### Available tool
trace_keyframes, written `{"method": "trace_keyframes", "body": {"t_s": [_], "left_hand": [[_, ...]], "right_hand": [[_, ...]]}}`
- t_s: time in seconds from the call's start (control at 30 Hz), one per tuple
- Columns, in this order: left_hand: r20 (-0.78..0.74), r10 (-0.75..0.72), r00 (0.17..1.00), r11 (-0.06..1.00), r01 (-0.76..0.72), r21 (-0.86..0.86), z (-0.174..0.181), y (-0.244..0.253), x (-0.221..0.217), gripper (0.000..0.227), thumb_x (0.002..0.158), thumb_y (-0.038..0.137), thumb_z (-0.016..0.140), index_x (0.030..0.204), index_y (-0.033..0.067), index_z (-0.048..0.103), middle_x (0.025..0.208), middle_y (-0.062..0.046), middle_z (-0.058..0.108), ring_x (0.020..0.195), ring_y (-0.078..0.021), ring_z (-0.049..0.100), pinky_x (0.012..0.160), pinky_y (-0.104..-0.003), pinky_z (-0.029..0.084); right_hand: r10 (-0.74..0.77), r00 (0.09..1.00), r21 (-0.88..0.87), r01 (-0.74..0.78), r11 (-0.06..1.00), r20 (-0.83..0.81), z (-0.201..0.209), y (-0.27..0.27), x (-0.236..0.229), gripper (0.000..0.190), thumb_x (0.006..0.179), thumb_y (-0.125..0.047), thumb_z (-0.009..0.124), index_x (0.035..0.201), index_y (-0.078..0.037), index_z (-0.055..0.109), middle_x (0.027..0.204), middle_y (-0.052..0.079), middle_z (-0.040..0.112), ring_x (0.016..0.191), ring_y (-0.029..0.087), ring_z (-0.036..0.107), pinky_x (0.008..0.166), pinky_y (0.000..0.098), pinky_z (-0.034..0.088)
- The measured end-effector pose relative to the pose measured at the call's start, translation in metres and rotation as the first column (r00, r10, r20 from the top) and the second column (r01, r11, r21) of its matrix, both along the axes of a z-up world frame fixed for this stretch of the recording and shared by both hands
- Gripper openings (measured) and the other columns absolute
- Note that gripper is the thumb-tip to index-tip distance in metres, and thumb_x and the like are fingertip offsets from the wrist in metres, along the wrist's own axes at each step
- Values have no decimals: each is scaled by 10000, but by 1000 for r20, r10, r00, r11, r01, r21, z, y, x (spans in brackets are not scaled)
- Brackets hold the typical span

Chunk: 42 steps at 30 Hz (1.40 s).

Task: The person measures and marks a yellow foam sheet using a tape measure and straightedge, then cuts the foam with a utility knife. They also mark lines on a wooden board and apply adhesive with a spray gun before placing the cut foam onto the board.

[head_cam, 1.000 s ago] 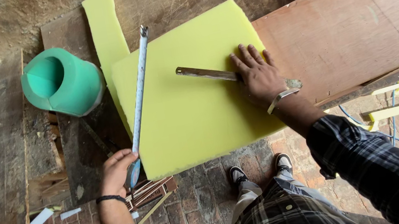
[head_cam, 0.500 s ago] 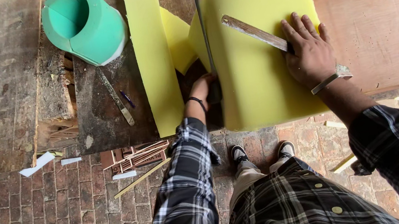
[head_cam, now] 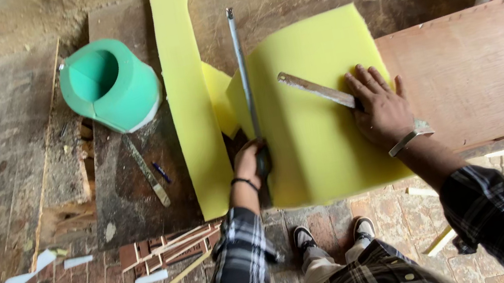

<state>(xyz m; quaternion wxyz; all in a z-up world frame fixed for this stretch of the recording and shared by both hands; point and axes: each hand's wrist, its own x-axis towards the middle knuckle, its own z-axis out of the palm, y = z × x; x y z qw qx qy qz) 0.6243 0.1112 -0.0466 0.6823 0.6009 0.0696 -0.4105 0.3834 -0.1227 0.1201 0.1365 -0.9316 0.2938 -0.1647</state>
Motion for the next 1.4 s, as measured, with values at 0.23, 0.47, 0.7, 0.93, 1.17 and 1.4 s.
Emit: {"method": "trace_keyframes", "body": {"t_s": [0.23, 0.47, 0.7, 0.93, 1.17, 1.4], "left_hand": [[137, 77, 987, 995, -68, -68, 61, 84, 47, 137, 919, 91, 703, 1027, 14, 739, 908, -67, 717, 796, -165, 678, 698, -291, 543], [220, -43, 975, 991, 13, 133, 84, 115, 34, 154, 858, 44, 734, 987, -25, 780, 992, -115, 791, 901, -187, 736, 791, -289, 575], [443, -13, 896, 827, -240, 509, 213, 130, 113, 201, 904, 131, 719, 1078, 41, 765, 1053, -130, 755, 870, -219, 703, 722, -367, 581], [603, 102, 791, 945, -267, 191, 263, 90, 105, 166, 901, 79, 691, 1047, 29, 753, 938, -107, 792, 757, -178, 704, 672, -342, 571], [502, -421, 756, 891, 447, 75, 213, -64, -24, 106, 883, 42, 718, 936, -29, 777, 843, -99, 778, 757, -143, 709, 720, -275, 559], [335, -843, 421, 485, 865, 133, 179, -141, -199, 120, 888, 55, 715, 938, -30, 784, 824, -94, 778, 692, -132, 687, 622, -265, 538]], "right_hand": [[-291, 949, 506, 195, 841, 118, -14, -31, 2, 417, 967, -239, 590, 1379, -221, 651, 1427, 166, 534, 1182, 386, 617, 993, 440, 507], [-194, 924, 414, 42, 909, 331, -37, -43, 3, 305, 918, -110, 666, 1214, -77, 732, 1146, 141, 702, 916, 301, 671, 799, 417, 544], [-252, 821, 807, -361, 467, 512, 83, -22, 111, 358, 1022, -74, 513, 1252, -121, 783, 755, -43, 537, 580, 55, 416, 472, 222, 307], [-220, 800, 804, -457, 379, 558, 126, -40, 92, 273, 1055, -185, 505, 1194, -65, 707, 839, 55, 716, 592, 114, 583, 534, 233, 483], [-664, 690, 957, -195, 215, 290, 26, 49, -108, 230, 980, -100, 617, 1189, -50, 700, 669, -62, 470, 528, 43, 382, 451, 223, 281], [-982, 186, 992, 111, 63, 42, -45, 151, -347, 221, 964, -129, 639, 1169, -83, 707, 670, -56, 477, 509, 45, 366, 444, 231, 272]]}}
